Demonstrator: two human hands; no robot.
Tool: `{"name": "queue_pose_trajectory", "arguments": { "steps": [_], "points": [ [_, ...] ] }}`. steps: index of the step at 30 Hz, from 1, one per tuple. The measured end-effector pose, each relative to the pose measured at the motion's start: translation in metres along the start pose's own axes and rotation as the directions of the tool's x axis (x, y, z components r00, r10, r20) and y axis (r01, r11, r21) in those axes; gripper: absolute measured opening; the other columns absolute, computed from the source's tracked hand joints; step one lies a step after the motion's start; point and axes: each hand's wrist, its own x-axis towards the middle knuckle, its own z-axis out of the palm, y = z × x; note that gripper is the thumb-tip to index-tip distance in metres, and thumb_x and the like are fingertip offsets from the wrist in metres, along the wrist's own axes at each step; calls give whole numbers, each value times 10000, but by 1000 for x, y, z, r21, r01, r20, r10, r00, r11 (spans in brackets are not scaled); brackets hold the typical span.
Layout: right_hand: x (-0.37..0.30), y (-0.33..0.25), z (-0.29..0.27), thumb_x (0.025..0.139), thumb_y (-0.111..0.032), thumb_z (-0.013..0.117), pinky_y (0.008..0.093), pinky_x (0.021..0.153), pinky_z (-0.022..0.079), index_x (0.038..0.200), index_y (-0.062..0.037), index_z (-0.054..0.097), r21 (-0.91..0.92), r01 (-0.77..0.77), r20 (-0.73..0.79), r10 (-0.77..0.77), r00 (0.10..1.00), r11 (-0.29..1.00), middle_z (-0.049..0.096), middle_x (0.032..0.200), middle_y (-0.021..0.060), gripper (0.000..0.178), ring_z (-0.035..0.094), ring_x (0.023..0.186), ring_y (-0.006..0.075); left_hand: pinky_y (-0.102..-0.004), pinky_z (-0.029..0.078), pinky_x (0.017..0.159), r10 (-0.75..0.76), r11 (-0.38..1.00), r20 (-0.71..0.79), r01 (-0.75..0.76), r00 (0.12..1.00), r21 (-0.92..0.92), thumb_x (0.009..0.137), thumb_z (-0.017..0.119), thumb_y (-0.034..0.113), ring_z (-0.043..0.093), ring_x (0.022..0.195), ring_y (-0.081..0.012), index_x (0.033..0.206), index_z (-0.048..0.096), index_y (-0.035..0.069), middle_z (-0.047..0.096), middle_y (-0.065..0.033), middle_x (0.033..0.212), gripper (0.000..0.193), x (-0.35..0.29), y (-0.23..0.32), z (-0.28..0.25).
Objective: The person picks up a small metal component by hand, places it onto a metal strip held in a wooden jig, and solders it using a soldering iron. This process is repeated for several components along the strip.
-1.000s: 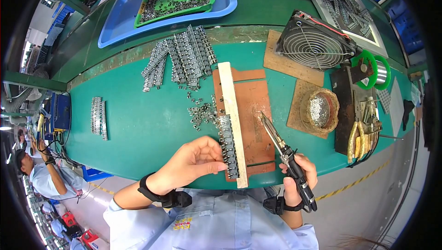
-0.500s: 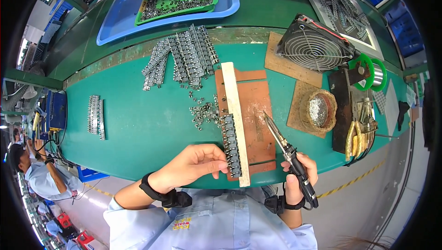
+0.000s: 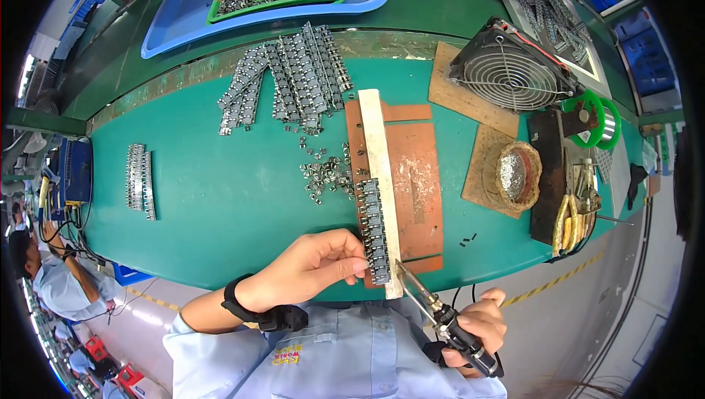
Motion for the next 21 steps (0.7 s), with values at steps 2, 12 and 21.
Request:
{"name": "queue_pose_trajectory", "arguments": {
  "steps": [2, 12, 21],
  "points": [
    [1, -2, 0, 603, -305, 727, 328, 696, 320, 818, -63, 595, -25, 21, 34, -20, 999, 999, 585, 565, 9, 350, 515, 528, 143, -217, 435, 690, -15, 1000, -12, 15, 1000, 10, 876, 508, 109, 535, 744, -91, 881, 496, 1, 557, -33, 814, 109, -1, -3, 0],
    [8, -2, 4, 596, -264, 735, 316, 705, 317, 882, -73, 606, -20, 2, 202, 2, 979, 1000, 614, 610, -7, 367, 531, 539, 129, -221, 440, 680, 5, 1000, -14, -5, 1000, 8, 876, 503, 99, 529, 750, -77, 901, 503, -9, 590, -42, 835, 111, -2, -4, 0],
    [9, -1, 2, 588, -238, 742, 318, 701, 328, 911, -73, 603, -20, -2, 240, 7, 971, 1000, 616, 624, -8, 388, 536, 557, 128, -221, 443, 687, -4, 1000, -23, 4, 1000, 4, 875, 503, 92, 535, 758, -80, 906, 506, -15, 593, -49, 839, 111, -1, -2, 0]
  ]
}}
